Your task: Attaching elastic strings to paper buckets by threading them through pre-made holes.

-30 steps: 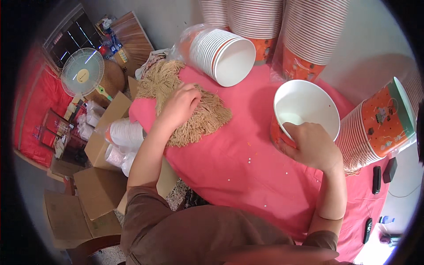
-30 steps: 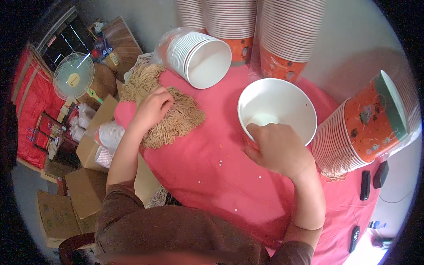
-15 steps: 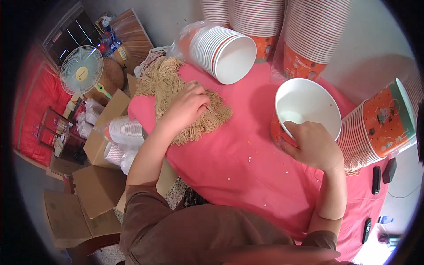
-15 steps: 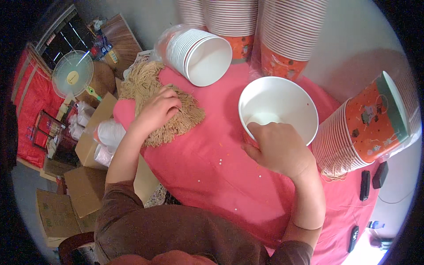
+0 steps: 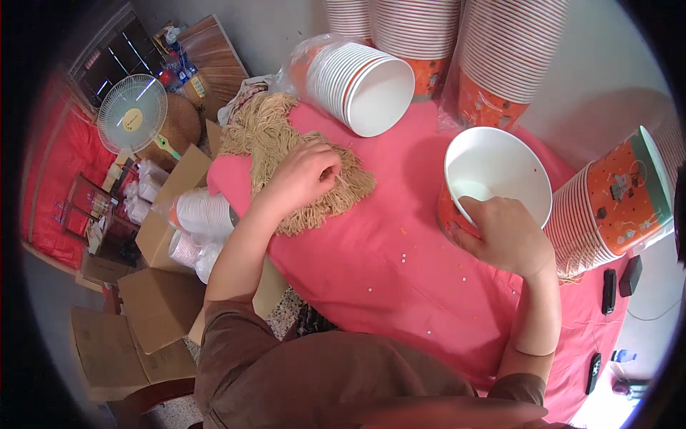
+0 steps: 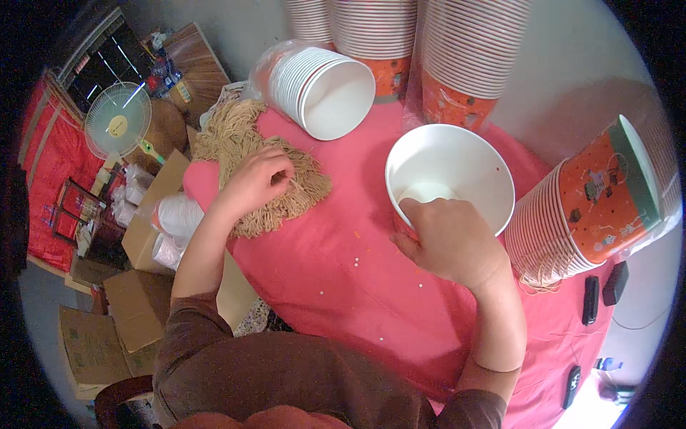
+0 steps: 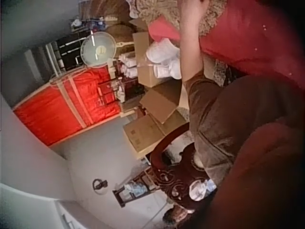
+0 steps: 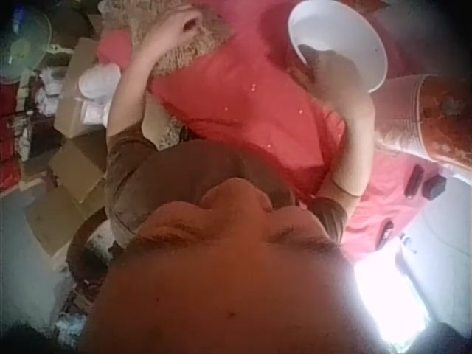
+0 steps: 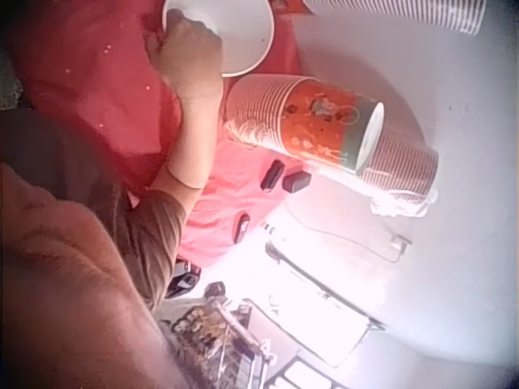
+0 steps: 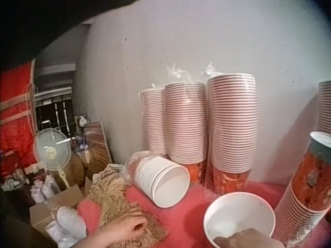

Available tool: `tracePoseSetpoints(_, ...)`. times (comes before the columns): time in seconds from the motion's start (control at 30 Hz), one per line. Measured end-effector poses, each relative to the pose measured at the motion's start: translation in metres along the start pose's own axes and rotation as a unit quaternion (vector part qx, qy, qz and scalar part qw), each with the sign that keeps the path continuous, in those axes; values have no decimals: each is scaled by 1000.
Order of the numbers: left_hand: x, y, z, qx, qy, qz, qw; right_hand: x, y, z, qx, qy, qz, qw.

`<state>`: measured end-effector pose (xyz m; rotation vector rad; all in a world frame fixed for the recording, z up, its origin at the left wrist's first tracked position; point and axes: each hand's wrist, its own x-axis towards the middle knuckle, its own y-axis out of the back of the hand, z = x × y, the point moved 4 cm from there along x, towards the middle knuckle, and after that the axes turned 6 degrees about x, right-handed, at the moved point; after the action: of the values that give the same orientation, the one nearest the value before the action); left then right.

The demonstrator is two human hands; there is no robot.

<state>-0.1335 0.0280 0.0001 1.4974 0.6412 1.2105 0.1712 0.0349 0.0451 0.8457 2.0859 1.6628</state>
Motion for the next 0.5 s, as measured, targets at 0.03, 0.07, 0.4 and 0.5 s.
tracePoseSetpoints(0.03, 0, -1, -1, -16, 9, -9, 1000, 1, 0, 1, 0, -1, 0, 1000)
tracePoseSetpoints(0.07, 1, -1, -1, -17, 9, -9, 1000, 1, 0, 2, 4, -3, -4, 1000)
tracePoseSetpoints(0.4, 0, 2, 0, -26, 22, -18, 999, 0, 0, -1, -11, -13, -13, 1000)
tracePoseSetpoints(0.5, 2, -1, 4, -3, 8, -12, 1000, 0, -1, 1, -12, -5, -8, 1000)
